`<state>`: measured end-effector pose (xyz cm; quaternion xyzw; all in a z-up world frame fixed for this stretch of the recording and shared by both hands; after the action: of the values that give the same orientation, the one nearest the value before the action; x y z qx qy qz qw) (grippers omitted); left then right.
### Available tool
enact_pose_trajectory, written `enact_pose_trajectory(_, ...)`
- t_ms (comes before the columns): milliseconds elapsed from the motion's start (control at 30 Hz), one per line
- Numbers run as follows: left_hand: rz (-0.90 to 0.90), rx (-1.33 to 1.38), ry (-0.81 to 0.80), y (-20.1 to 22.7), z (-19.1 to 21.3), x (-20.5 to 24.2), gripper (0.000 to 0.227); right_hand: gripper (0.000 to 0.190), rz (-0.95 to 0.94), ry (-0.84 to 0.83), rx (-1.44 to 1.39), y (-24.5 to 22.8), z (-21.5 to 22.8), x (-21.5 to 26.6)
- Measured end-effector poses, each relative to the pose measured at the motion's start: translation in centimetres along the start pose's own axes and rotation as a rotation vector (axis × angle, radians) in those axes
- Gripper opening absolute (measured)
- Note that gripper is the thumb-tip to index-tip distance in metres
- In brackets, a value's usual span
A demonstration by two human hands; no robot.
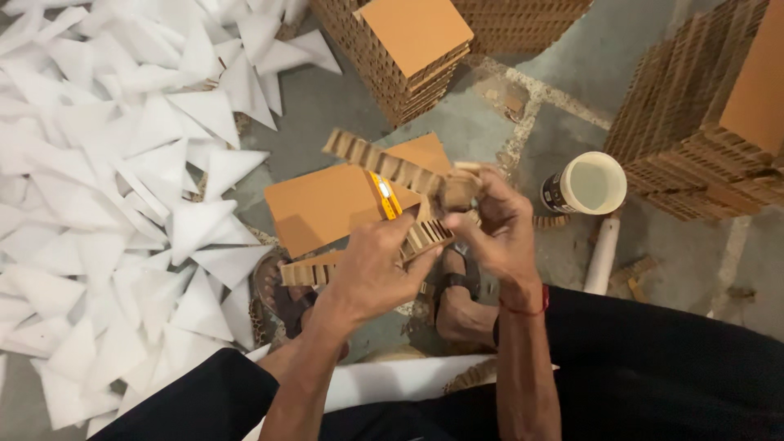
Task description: The person sits on the floor and uses a yellow utility knife to cut rectangular pieces of brown corrugated cardboard. They repeatedly score the cardboard, snap it apart, and separate the pieces, stacking the cut sections nearby.
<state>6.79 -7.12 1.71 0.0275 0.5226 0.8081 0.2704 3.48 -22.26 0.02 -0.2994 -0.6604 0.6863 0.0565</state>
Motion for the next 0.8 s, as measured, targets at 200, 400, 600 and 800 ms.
enact_pose_trajectory(200,-0.041,-0.037,-0.001,0.4,-0.1,0.0,0.024,0.011,-0.063,-0.021,-0.021,3.5,0.1,0.9)
enact_pose_trajectory(400,-0.111,0.003,0.046,2.6,1.3,0.9,0.023,0.017,-0.109,0.566,0.539,10.1,10.2,-0.3)
enact_pose_trajectory(600,-0.048,-0.029,0.075,1.4,3.5,-0.1,0.032,0.051,-0.509,-0.173,1.393,17.3,18.6,2.8)
enact_pose_trajectory(800,-0.202,0.059,0.093,2.8,4.6,0.2,0.072,0.056,-0.478,0.031,0.549,12.2,11.2,1.2)
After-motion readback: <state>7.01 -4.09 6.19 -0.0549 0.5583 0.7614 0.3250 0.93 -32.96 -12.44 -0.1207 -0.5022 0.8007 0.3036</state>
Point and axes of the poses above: each hand's wrist, its own x-axis away from the middle knuckle, its own z-axis out of the back of the hand, y = z × x, the point moved 10 cm from there along -x, towards the middle knuckle, and after that the axes turned 12 degrees about y, right-handed, at the moved point
